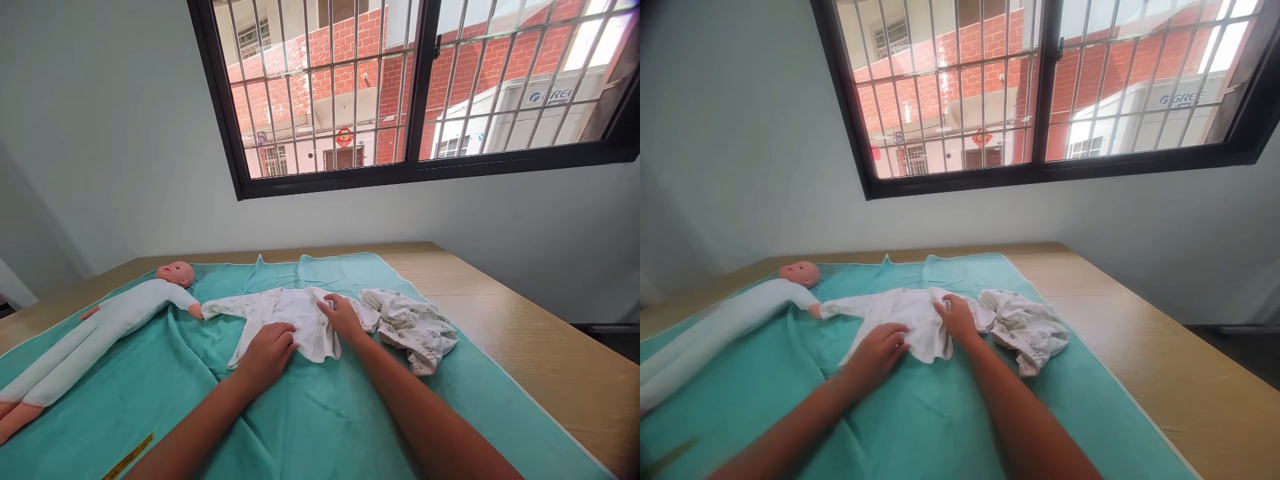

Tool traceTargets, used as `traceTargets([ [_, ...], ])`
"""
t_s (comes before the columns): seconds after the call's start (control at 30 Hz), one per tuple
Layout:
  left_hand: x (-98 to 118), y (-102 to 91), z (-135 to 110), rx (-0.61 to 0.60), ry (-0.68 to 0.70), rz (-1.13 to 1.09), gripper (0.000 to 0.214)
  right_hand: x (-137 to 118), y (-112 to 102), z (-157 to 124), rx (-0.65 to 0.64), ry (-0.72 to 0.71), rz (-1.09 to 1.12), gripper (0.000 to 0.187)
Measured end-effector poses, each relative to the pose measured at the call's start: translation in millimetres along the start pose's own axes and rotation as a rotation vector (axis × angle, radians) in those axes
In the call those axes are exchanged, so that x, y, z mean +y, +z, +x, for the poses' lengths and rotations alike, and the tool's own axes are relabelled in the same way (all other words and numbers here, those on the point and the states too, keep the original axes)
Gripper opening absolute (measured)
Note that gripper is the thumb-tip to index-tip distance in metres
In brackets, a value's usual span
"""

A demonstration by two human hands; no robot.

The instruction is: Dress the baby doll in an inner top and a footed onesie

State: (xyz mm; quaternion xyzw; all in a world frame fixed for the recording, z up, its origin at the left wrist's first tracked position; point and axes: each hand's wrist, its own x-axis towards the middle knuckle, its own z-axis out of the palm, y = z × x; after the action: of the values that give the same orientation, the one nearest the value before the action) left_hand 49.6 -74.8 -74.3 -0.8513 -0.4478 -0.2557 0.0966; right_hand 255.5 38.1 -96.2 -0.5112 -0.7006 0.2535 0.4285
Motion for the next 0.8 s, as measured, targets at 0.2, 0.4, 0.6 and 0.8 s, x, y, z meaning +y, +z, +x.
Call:
traceTargets([
  [0.2, 26.0, -11.6, -1.2, -0.184, -0.147, -0.232, 0.027, 10.7, 5.7, 1.1, -0.066, -0.120, -0.088, 0.058],
  [0.4, 9.0, -23.0, -10.3, -0.137, -0.546, -0.484, 0.036, 24.8, 1.4, 10.5, 0.038, -0.016, 0.257, 0.061],
  [0.6, -82.2, -74.1, -75.0, 0.218, -0.781, -0.226, 0.037, 29.4, -5.4, 18.0, 0.162, 0.126, 0.595, 0.033],
  [0.8, -183.8, -144.9, -213.3, 0.159, -0.985, 0.338, 0.038, 12.2, -20.1, 12.8, 0.389, 0.132, 0.550, 0.023],
])
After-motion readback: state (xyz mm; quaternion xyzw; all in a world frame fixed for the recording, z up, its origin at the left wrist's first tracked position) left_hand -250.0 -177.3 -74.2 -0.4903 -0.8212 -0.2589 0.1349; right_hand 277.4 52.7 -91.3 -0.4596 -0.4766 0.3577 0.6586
